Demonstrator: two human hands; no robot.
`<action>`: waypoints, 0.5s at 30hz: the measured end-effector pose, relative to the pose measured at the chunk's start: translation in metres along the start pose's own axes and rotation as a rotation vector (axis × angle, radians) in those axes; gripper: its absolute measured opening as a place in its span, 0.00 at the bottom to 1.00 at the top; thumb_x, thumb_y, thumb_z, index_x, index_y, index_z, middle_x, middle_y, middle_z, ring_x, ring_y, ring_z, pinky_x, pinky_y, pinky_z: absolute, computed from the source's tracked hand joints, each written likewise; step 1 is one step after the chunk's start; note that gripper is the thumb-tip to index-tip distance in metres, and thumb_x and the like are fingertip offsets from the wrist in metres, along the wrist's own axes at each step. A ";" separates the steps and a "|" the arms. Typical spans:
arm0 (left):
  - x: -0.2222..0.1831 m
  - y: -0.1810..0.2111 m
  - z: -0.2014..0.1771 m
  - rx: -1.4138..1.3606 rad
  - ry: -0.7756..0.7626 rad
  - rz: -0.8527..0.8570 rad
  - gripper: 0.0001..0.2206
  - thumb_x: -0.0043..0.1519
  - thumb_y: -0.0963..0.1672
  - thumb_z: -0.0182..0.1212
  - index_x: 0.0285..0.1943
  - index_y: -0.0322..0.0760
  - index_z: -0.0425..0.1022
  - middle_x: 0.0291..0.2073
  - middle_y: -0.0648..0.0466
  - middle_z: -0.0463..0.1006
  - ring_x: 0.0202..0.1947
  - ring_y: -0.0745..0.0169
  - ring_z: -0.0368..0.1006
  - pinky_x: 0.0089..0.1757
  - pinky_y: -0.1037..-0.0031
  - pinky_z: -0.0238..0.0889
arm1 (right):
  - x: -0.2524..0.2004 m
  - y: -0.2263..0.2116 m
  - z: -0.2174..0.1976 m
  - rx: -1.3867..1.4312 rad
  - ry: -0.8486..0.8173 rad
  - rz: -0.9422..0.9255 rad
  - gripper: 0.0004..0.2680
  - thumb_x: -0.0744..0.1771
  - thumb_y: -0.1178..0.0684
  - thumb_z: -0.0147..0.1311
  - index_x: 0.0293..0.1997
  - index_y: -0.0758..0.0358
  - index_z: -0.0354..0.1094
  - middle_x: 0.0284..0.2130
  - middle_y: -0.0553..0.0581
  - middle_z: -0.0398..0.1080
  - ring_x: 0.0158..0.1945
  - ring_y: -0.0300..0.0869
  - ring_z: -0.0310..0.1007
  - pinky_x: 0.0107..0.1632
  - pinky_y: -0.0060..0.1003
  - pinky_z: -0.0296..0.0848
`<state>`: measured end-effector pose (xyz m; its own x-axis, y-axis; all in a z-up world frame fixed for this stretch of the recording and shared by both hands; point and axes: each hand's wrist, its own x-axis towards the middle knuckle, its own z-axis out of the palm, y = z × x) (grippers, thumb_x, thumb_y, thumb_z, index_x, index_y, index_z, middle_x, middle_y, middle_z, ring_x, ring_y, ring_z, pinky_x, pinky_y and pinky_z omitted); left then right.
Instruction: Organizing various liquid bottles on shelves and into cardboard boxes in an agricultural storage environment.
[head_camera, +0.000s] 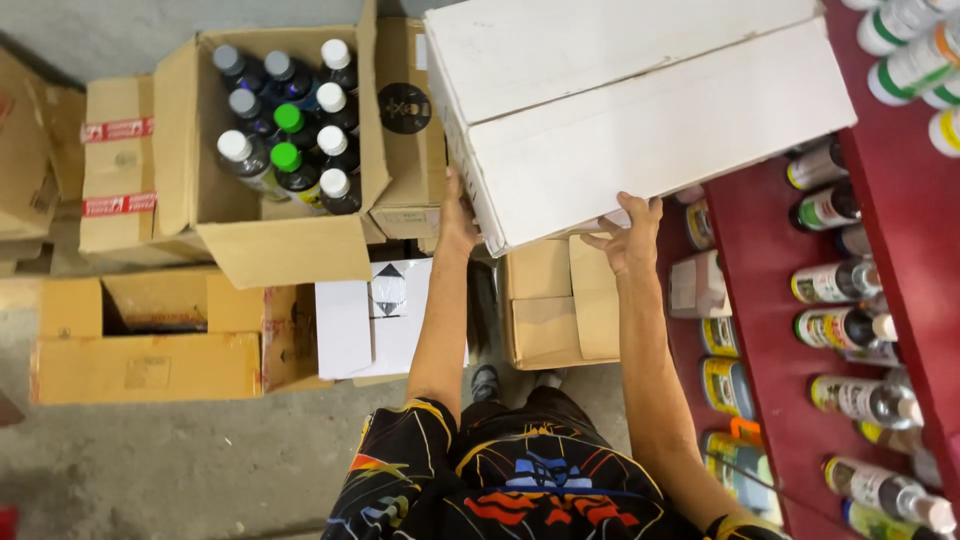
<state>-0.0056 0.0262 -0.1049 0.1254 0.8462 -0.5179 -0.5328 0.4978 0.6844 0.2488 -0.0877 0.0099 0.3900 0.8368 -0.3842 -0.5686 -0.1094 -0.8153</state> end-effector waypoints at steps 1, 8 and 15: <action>0.010 -0.007 -0.003 0.016 -0.016 -0.013 0.50 0.54 0.67 0.49 0.79 0.39 0.48 0.76 0.40 0.50 0.74 0.33 0.47 0.63 0.37 0.47 | -0.004 -0.001 0.002 0.013 0.021 -0.009 0.43 0.59 0.47 0.59 0.77 0.49 0.23 0.70 0.69 0.36 0.68 0.78 0.45 0.58 0.83 0.62; 0.004 -0.085 -0.008 -0.311 -0.017 0.117 0.32 0.64 0.56 0.53 0.72 0.35 0.63 0.67 0.46 0.69 0.65 0.48 0.66 0.62 0.58 0.61 | -0.029 -0.011 -0.008 -0.079 -0.016 -0.069 0.38 0.59 0.47 0.52 0.76 0.48 0.26 0.65 0.72 0.45 0.64 0.71 0.57 0.54 0.82 0.67; -0.037 -0.210 -0.083 -0.365 -0.081 -0.277 0.28 0.69 0.57 0.46 0.71 0.38 0.63 0.61 0.46 0.71 0.55 0.45 0.64 0.49 0.53 0.58 | -0.015 0.007 -0.090 -0.048 -0.096 -0.264 0.28 0.65 0.51 0.45 0.77 0.58 0.43 0.64 0.68 0.58 0.67 0.58 0.63 0.65 0.58 0.70</action>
<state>0.0320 -0.1252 -0.2721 0.3613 0.7103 -0.6042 -0.7281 0.6196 0.2931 0.3045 -0.1494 -0.0288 0.4482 0.8865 -0.1149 -0.4207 0.0957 -0.9022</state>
